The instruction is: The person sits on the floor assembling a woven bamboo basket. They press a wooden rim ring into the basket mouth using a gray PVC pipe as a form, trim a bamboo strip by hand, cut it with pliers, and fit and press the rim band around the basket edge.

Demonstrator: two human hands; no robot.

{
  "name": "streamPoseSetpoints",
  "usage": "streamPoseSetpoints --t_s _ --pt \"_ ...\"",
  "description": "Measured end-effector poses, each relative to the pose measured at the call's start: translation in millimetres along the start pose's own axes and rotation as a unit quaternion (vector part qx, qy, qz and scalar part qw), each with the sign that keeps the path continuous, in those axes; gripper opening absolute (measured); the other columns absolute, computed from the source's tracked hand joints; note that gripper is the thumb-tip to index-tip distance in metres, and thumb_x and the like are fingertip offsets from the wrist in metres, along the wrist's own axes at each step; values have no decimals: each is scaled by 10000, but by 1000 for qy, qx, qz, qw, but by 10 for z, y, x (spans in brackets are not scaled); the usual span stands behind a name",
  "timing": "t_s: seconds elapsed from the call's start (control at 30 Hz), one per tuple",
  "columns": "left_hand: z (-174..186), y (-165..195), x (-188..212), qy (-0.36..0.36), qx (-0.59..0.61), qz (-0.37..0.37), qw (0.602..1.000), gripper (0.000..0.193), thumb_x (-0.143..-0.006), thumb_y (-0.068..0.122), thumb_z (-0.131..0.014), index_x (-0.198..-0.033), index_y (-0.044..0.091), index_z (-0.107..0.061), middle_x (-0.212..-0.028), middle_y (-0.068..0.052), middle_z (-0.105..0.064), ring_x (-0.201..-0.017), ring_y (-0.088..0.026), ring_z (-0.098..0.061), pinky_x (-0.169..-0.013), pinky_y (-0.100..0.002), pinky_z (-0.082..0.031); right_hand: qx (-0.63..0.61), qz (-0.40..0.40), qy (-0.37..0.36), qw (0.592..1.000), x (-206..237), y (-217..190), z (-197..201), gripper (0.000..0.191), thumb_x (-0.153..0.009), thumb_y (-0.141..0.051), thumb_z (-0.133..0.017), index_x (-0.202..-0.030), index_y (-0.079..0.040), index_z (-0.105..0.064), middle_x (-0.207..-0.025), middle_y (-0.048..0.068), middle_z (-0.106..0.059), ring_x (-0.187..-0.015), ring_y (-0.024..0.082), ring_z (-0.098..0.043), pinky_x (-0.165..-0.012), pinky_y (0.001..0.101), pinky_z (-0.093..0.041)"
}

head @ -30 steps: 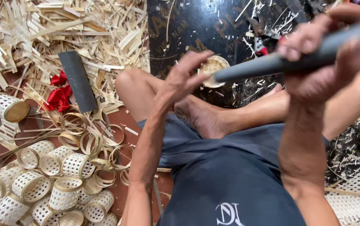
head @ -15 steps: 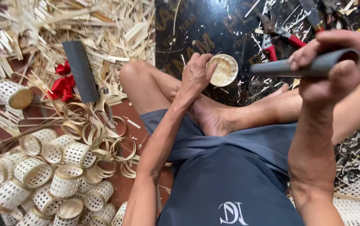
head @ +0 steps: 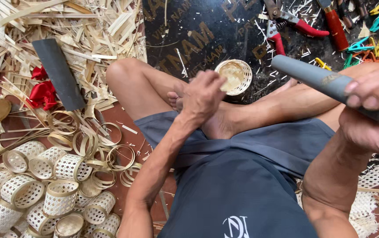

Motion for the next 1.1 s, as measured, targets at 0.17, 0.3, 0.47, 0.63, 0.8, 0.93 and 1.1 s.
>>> streamPoseSetpoints --t_s 0.17,0.3,0.47,0.63,0.8,0.93,1.1 --pt "-315 144 -21 -154 -123 -64 978 177 -831 183 -795 -978 135 -709 -995 -34 -646 -1068 -239 -579 -880 -414 -462 70 -20 8 997 -88 483 61 413 -1120 -354 -646 -1267 13 -530 -802 145 -550 -626 211 -525 -605 341 -508" --pt "-18 63 -85 29 -49 -73 996 184 -786 161 -782 -949 128 -702 -948 -44 -675 -1100 -270 -621 -887 -481 -451 88 -109 -40 989 -693 1284 222 286 -1182 -259 -598 -1210 17 -529 -865 117 -586 -709 193 -636 -668 314 -545" --pt "114 -225 -73 -14 349 183 919 155 -1001 121 -701 -1110 11 -699 -888 -57 -657 -822 -110 -604 -745 -284 -513 282 -112 -31 952 -981 2212 95 454 -1041 -146 -689 -1399 49 -489 -1195 129 -679 -1048 265 -696 -908 419 -577" --pt "148 -264 73 6 339 211 917 175 -1013 122 -672 -1142 6 -693 -825 -22 -651 -786 -36 -556 -700 -222 -498 522 -25 -141 841 -747 1799 -220 658 -925 -151 -810 -1469 53 -502 -1395 273 -558 -1302 395 -536 -1086 500 -468" --pt "310 -268 2 -26 155 92 983 160 -982 162 -716 -1117 78 -734 -903 -83 -719 -818 -196 -688 -765 -337 -515 320 48 -364 874 -440 1244 -906 681 -729 -258 -885 -1304 8 -634 -1420 220 -564 -1418 402 -477 -1205 506 -381" --pt "407 -121 7 -33 94 28 995 197 -964 193 -721 -1149 123 -726 -949 -49 -739 -913 -214 -682 -933 -423 -394 301 0 -373 878 -256 1199 -1191 493 -679 -254 -886 -1035 -25 -632 -1231 117 -653 -1364 370 -514 -1124 495 -420" --pt "418 -47 26 -94 62 25 993 239 -878 248 -770 -1094 148 -754 -850 -5 -704 -848 -205 -648 -901 -455 -354 403 35 -356 843 -199 1137 -1264 344 -684 -194 -867 -873 -69 -608 -1024 59 -655 -1236 296 -586 -955 467 -433"
Point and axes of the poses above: each hand's wrist, its own x-axis away from the middle knuckle, its own z-axis out of the back of the hand, y = z × x, the point moved 3 cm from there along -x, towards the middle knuckle
